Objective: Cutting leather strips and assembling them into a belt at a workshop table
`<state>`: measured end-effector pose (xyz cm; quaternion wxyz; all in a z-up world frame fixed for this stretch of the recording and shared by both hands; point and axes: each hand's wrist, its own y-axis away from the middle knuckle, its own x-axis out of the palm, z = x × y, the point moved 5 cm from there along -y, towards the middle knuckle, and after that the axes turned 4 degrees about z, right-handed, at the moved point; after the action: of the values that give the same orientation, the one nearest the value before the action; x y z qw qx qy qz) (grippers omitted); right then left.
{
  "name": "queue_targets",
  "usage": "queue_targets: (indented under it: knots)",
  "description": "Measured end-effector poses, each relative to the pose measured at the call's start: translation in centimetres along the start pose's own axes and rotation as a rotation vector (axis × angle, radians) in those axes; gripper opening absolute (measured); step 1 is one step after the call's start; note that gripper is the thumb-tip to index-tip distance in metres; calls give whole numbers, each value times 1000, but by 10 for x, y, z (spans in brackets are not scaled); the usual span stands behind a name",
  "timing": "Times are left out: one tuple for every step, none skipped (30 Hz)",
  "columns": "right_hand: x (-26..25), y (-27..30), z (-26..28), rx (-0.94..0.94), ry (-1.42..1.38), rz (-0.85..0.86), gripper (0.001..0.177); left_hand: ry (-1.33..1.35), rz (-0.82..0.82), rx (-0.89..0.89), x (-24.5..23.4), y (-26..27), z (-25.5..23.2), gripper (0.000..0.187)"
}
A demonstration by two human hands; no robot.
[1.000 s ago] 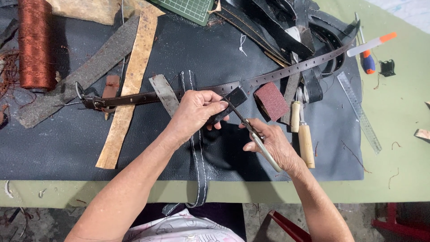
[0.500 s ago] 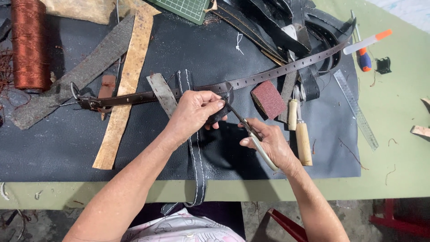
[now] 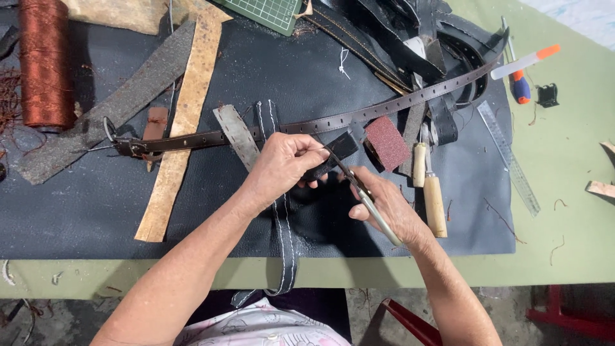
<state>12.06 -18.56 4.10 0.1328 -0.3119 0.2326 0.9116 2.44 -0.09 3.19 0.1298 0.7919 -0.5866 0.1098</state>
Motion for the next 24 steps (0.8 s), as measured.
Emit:
queue_targets:
  knots:
    - [3,1,-7,-1,0,1,89,0,-2,0,0,0,0,8]
    - [6,2,-14,-3,-38,-20,89,26,-1,-7,0,0,1,8]
    - [8,3,-21,-5,-76,-41,89,52,1,-15,1,0,3,8]
    - [7,3,-20,-4,-75,-41,89,53,1,-15,0,0,3,8]
    - [7,2,-19,-8,-113,-49,84,55,5,-19,0,0,4,8]
    - [6,2,-18,-12,-151,-58,80,56,9,-22,-1,-1,4,8]
    - [6,1,-15,-13,-151,-58,80,56,8,-22,-2,-1,3,8]
    - [5,0,-13,-15,-169,-63,77,46,8,-18,-3,-1,2,8]
    - [4,0,-11,-16,-187,-69,75,37,9,-15,-4,-1,1,9]
    - [5,0,-12,-16,-188,-69,75,37,9,-15,-4,-1,1,9]
    - [5,0,-13,-16,-195,-78,70,40,15,-25,-4,-1,1,9]
    - [5,0,-13,-15,-202,-86,65,44,21,-35,-3,-1,0,9]
    - [5,1,-12,-15,-203,-86,65,44,21,-36,-3,0,1,9]
    - [5,2,-10,-12,-223,-87,60,44,25,-45,-3,0,1,9]
    - [4,3,-9,-10,-243,-87,55,43,31,-54,-2,1,1,9]
    - [4,2,-8,-10,-243,-88,55,43,31,-55,-2,0,1,9]
    - [4,3,-7,-18,-230,-93,53,35,27,-64,-2,0,1,9]
    - [4,4,-6,-25,-217,-97,52,28,22,-73,-1,0,2,9]
    - [2,3,-6,-23,-217,-101,52,28,26,-73,0,0,0,9]
    - [1,2,-4,-35,-152,-85,58,28,28,-79,1,1,-2,9]
    - [0,-1,-1,-50,-88,-66,65,26,25,-85,0,2,-4,9]
    - [-3,-1,6,-52,-88,-66,65,25,24,-84,1,1,-3,9]
    - [-3,0,12,-40,-47,-36,71,26,29,-83,2,1,-1,8]
    - [-4,1,18,-29,-6,-6,78,28,35,-82,4,1,1,8]
